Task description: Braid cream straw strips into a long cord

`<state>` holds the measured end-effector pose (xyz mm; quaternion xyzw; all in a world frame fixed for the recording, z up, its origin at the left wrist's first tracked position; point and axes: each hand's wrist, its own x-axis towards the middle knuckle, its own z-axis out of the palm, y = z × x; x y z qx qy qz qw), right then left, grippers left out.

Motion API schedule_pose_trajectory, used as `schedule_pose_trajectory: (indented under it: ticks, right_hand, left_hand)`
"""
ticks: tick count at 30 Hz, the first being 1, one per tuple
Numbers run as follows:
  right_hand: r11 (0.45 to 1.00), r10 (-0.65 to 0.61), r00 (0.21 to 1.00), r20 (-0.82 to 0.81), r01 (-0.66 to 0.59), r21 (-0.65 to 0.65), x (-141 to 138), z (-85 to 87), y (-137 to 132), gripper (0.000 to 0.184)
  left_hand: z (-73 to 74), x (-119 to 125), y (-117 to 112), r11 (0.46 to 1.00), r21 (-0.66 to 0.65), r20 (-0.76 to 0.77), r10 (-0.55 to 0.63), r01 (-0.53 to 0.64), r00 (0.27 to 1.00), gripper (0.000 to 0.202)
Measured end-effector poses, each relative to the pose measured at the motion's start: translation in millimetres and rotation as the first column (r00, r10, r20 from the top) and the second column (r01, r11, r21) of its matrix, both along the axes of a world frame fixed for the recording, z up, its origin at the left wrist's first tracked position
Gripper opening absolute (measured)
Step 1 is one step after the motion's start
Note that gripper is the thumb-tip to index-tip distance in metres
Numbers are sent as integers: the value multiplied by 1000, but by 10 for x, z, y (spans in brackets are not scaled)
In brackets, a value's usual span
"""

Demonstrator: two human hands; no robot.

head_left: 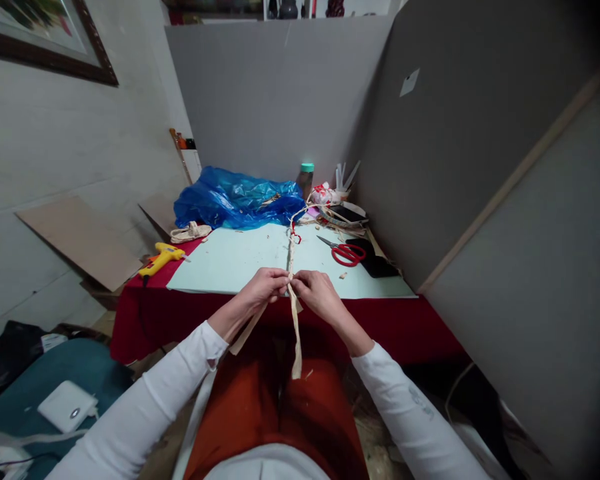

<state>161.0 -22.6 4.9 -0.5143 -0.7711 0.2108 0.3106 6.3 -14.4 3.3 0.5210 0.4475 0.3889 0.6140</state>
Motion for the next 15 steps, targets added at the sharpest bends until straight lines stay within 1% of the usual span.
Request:
schedule_pose_trajectory:
  ticks: [3, 5, 9, 11, 12, 15]
  right_hand:
    - [997, -82, 994, 74, 81, 18, 26, 38, -51, 29]
    - [990, -136, 985, 104, 133, 40, 24, 32, -103, 29]
    - [964, -240, 961, 137, 219, 149, -95, -37, -286, 26]
    - [949, -267, 949, 165, 229, 218, -201, -102, -401, 24]
    - [941, -273, 943, 188, 222, 254, -256, -143, -455, 23]
    - [916, -265, 928, 262, 157, 368, -381, -286, -569, 28]
  left_hand:
    - [-3, 15, -11, 1000, 11, 23, -1, 0, 1000, 24]
    - [-8, 43, -31, 999, 34, 1, 23, -23, 1000, 23]
    - [-66, 123, -103, 979, 144, -73, 159, -147, 985, 15]
    - [-119, 151, -142, 964, 156, -48, 226, -216, 973, 14]
    - [-145, 157, -158, 959, 141, -17, 251, -246, 968, 14]
    - [-192, 138, -187, 957, 40, 110, 282, -288, 953, 19]
